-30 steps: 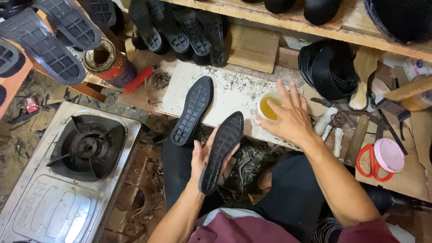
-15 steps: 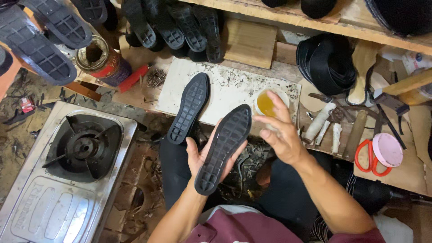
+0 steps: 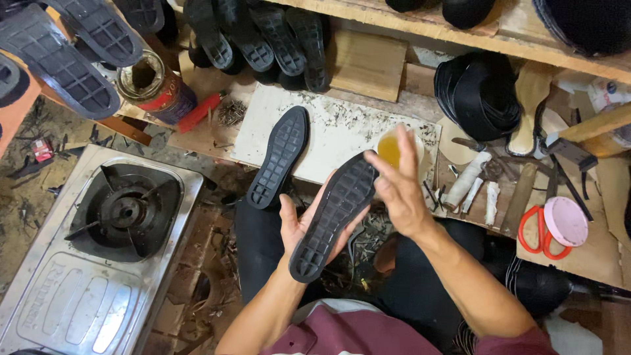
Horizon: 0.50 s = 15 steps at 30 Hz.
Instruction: The person repeatedly applies a yellow liquid to the bottom of black shoe soles using their fingers. They pick up a sole, spread the liquid across the tread, and place it on a shelf. This process is repeated for multiple soles.
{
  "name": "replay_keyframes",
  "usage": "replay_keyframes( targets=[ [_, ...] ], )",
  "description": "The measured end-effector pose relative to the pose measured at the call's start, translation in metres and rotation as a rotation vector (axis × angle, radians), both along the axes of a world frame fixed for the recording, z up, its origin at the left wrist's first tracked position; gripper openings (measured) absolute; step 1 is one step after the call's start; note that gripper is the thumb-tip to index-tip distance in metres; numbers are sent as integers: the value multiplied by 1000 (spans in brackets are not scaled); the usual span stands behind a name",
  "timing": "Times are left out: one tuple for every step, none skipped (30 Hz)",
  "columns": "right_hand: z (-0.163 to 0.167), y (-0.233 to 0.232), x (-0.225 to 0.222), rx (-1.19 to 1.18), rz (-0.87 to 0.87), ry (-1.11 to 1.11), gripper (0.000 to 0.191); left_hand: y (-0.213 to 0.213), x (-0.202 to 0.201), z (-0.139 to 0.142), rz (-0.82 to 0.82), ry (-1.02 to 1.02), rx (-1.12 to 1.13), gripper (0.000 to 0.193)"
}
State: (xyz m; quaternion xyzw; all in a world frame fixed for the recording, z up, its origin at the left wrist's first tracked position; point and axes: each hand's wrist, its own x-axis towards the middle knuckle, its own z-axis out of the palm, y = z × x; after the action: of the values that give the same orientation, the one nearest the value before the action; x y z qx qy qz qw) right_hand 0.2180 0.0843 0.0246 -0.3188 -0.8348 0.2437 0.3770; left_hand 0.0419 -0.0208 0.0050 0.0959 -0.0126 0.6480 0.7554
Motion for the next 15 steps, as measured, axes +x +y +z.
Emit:
replay_keyframes(
  targets=[
    [0, -3, -1, 24, 7, -59, 54, 1, -1, -1, -11, -17, -2, 110],
    [-2, -10, -3, 46, 15, -118, 54, 2, -2, -2, -22, -35, -6, 110],
    [-2, -17, -2, 142, 73, -168, 52, 2, -3, -4, -33, -55, -13, 109],
    [-1, -22, -1, 238, 131, -217, 50, 3, -3, -5, -38, -57, 1, 108],
    [0, -22, -2, 333, 191, -267, 48, 5, -4, -6, -41, -60, 13, 108],
    [0, -22, -2, 306, 153, -196, 46, 6, -4, -7, -41, -61, 26, 107],
    [1, -19, -4, 276, 116, -125, 44, 8, -3, -9, -25, -58, 23, 108],
    [2, -15, -6, 242, 74, -55, 42, 10, 0, -9, -12, -56, 17, 108],
    [2, -13, -8, 221, 16, -82, 47, 10, 2, -10, -3, -53, 11, 108],
    [2, -11, -10, 207, -43, -106, 51, 11, 2, -11, -14, -74, 13, 108],
    [2, -12, -13, 196, -101, -128, 55, 13, 2, -11, -25, -94, 18, 108],
    [1, -15, -15, 232, -33, -159, 55, 15, 2, -12, -35, -116, 20, 108],
    [1, -24, -16, 266, 36, -191, 55, 16, 0, -12, -36, -100, 9, 107],
    [1, -33, -16, 300, 109, -223, 55, 18, -3, -13, -35, -85, -3, 106],
    [1, -36, -16, 351, 136, -213, 51, 20, -6, -14, -33, -70, -15, 106]
  ],
)
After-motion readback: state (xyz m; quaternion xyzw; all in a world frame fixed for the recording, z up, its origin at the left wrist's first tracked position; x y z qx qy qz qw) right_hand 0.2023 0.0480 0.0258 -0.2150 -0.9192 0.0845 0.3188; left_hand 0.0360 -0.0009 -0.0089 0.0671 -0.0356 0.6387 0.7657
